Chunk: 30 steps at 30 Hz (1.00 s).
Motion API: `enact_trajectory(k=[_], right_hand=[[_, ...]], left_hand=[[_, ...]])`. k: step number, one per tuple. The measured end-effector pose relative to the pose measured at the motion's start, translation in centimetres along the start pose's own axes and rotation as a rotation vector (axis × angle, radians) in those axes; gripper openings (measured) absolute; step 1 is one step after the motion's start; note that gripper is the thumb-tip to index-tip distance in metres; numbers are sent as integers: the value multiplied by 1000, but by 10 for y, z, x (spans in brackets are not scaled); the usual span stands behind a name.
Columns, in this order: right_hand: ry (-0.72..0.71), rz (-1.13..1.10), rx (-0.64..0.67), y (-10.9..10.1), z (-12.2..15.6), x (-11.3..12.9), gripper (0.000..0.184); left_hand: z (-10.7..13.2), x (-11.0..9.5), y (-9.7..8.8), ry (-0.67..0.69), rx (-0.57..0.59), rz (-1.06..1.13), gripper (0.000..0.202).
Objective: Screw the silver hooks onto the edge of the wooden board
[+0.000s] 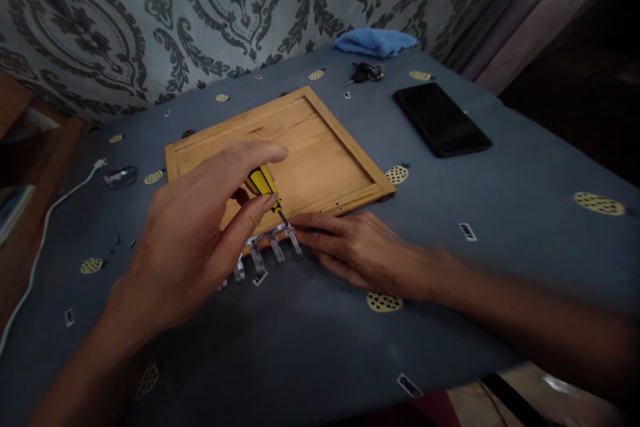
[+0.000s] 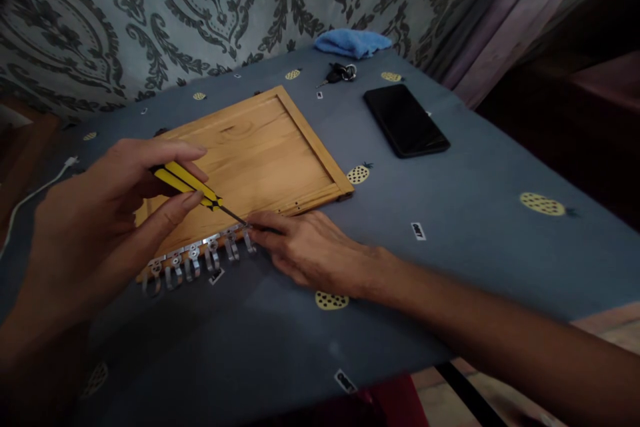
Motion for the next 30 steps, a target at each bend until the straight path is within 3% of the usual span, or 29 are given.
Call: enact_trajectory(k=[9, 16, 22, 30], right_hand=[[-7, -2, -30, -1, 1, 1, 38], [-5, -6, -7, 1, 2, 0, 40], [-18, -11, -26, 0, 1, -1, 37], [-13, -6, -21, 2, 2, -1, 38]], left_hand=[[0, -7, 2, -8, -82, -65, 27], [2, -3, -3, -124, -6, 211, 46], [-3, -2, -18, -222, -95, 158, 32], [-1, -1, -8, -100, -63, 124, 34]])
Point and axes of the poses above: each hand's wrist, its own z-axis away from the middle knuckle, its own y-axis out of the palm, x = y × z, the point moved 5 cm from there along -z, towards the middle knuckle, and after that the axes turned 7 degrees about -x, right-handed, at the moved point
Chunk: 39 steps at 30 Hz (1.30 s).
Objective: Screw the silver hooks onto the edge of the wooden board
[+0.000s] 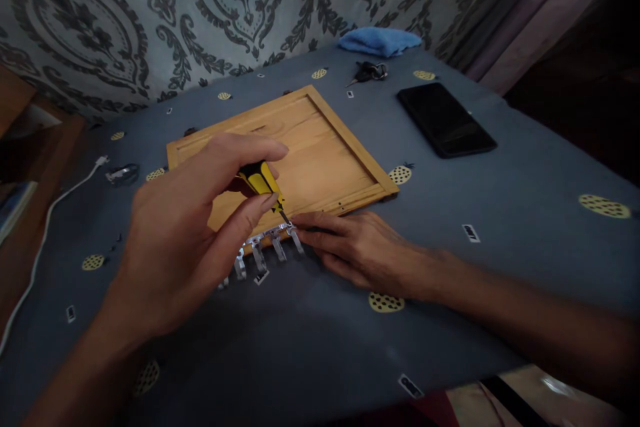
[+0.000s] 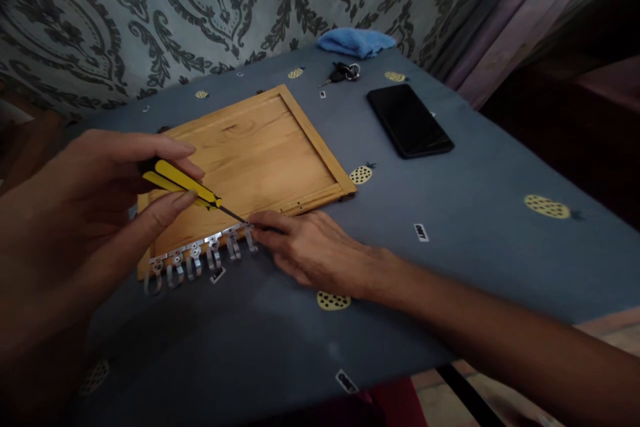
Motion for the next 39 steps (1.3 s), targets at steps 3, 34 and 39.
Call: enact_trajectory(k=[3, 34, 39], right_hand=[[-2, 3, 3, 0, 0, 0, 39], [16, -5, 26, -2, -3, 1, 36], [13, -2, 16, -2, -2, 1, 36]], left_hand=[[0, 1, 4, 30, 6, -42, 33], [2, -3, 5, -16, -14, 38, 33], [0, -2, -9, -144, -86, -21, 27]])
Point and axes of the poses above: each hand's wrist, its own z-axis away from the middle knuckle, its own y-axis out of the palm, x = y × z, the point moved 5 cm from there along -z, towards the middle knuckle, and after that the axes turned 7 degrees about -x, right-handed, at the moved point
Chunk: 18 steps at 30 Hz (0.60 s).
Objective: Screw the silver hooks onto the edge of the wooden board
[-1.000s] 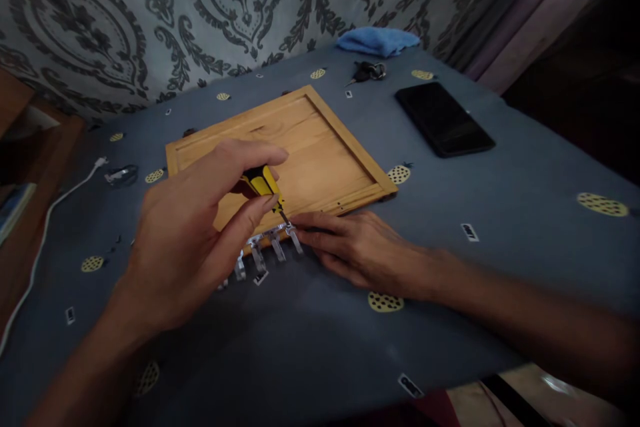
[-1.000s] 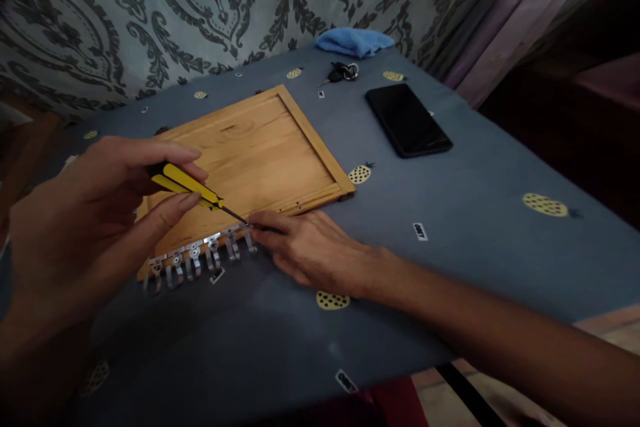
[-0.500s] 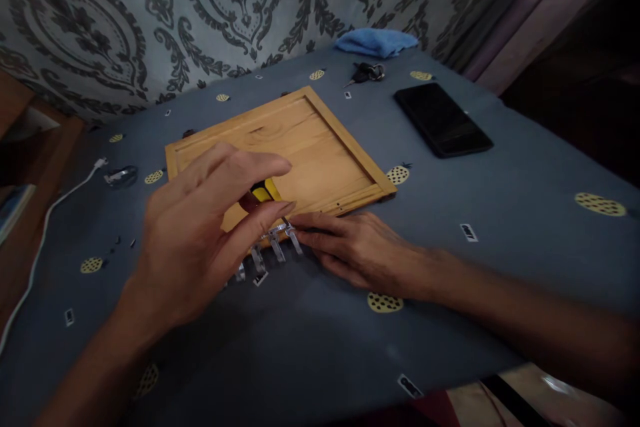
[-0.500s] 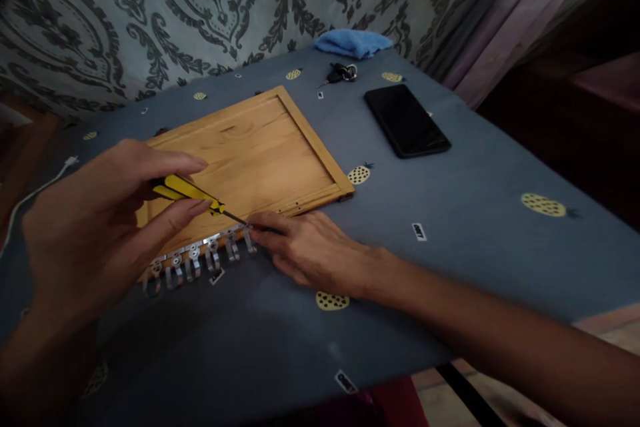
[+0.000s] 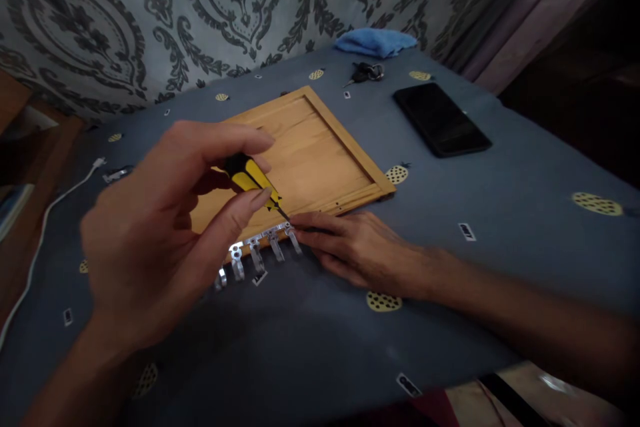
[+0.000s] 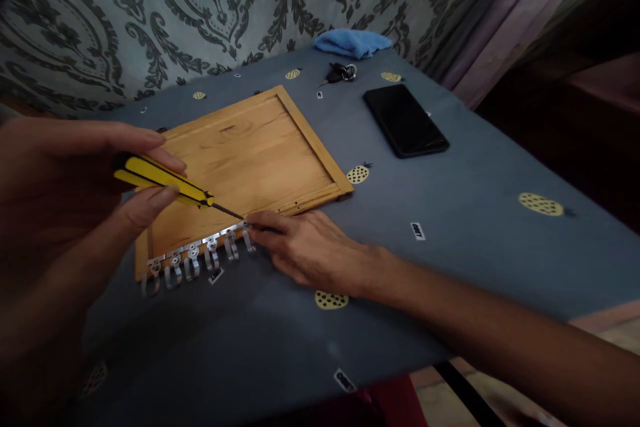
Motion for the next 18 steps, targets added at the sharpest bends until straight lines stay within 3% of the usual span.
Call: enact_trajectory(k=[2, 18], right_hand=[[-3, -6, 1, 0, 0, 0, 37], [-9, -17, -2, 1, 1, -1, 38]], left_hand=[[0, 0, -2, -30, 1, 2, 28], [3, -1, 13, 178, 76, -34, 29]])
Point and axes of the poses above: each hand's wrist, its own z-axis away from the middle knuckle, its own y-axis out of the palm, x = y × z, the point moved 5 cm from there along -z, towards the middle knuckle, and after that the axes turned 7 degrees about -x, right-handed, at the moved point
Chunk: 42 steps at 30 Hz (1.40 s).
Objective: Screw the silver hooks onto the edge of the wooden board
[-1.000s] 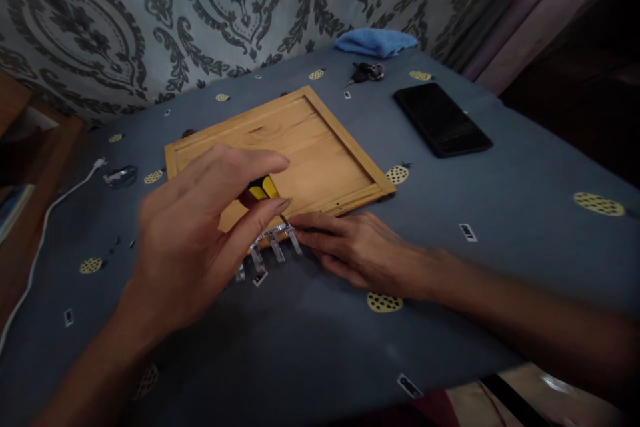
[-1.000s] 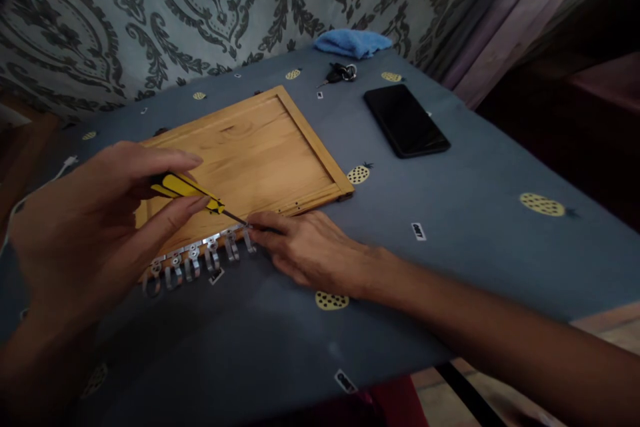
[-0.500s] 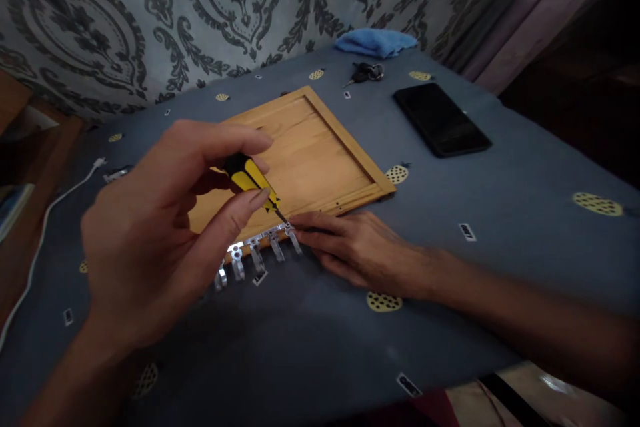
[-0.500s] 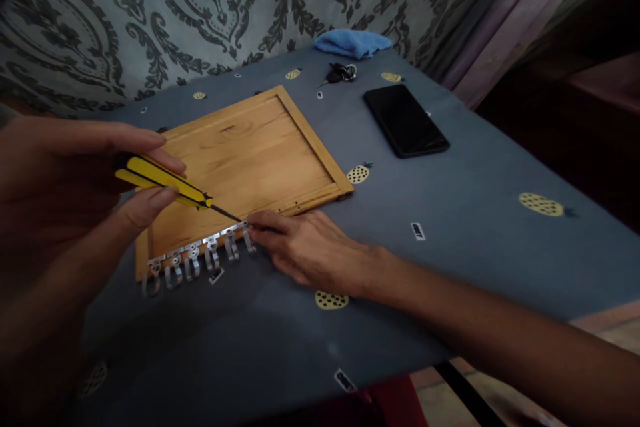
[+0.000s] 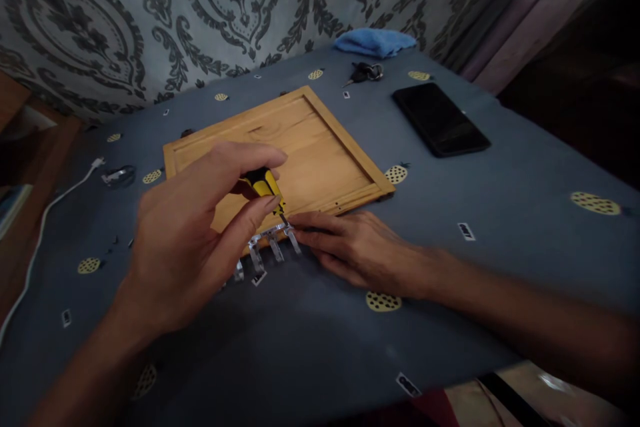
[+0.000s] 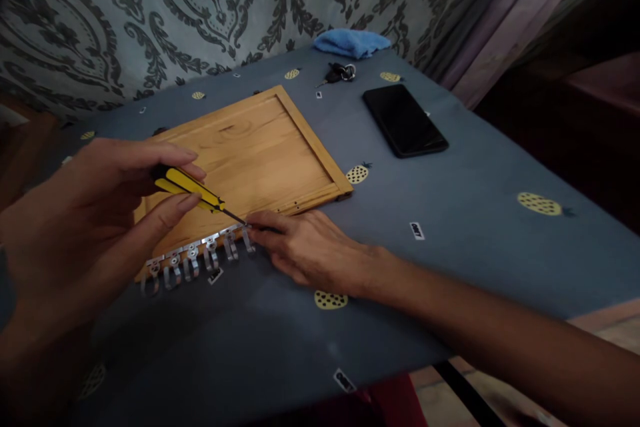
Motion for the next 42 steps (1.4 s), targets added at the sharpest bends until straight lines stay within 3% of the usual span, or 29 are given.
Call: enact_trajectory(k=[7, 13, 20, 27, 34, 42], right_hand=[[-3, 20, -21, -1, 0, 1, 37], [-5, 26, -2, -1, -1, 1, 40], [-17, 6, -34, -2, 0, 1, 36], [-7, 0, -15, -1, 0, 0, 37], [-24, 18, -37, -1, 0, 0, 35], [-16, 11, -20, 1, 1, -1, 36]], left_hand=[[0, -4, 6, 122, -1, -197, 23], [4, -6, 6, 34, -53, -113, 26], [5, 1, 7, -146, 3, 185, 41], [-3, -3, -10, -246, -105, 120, 28], [2, 2, -2, -124, -29, 142, 34], [3, 2, 2, -32, -85, 149, 35]])
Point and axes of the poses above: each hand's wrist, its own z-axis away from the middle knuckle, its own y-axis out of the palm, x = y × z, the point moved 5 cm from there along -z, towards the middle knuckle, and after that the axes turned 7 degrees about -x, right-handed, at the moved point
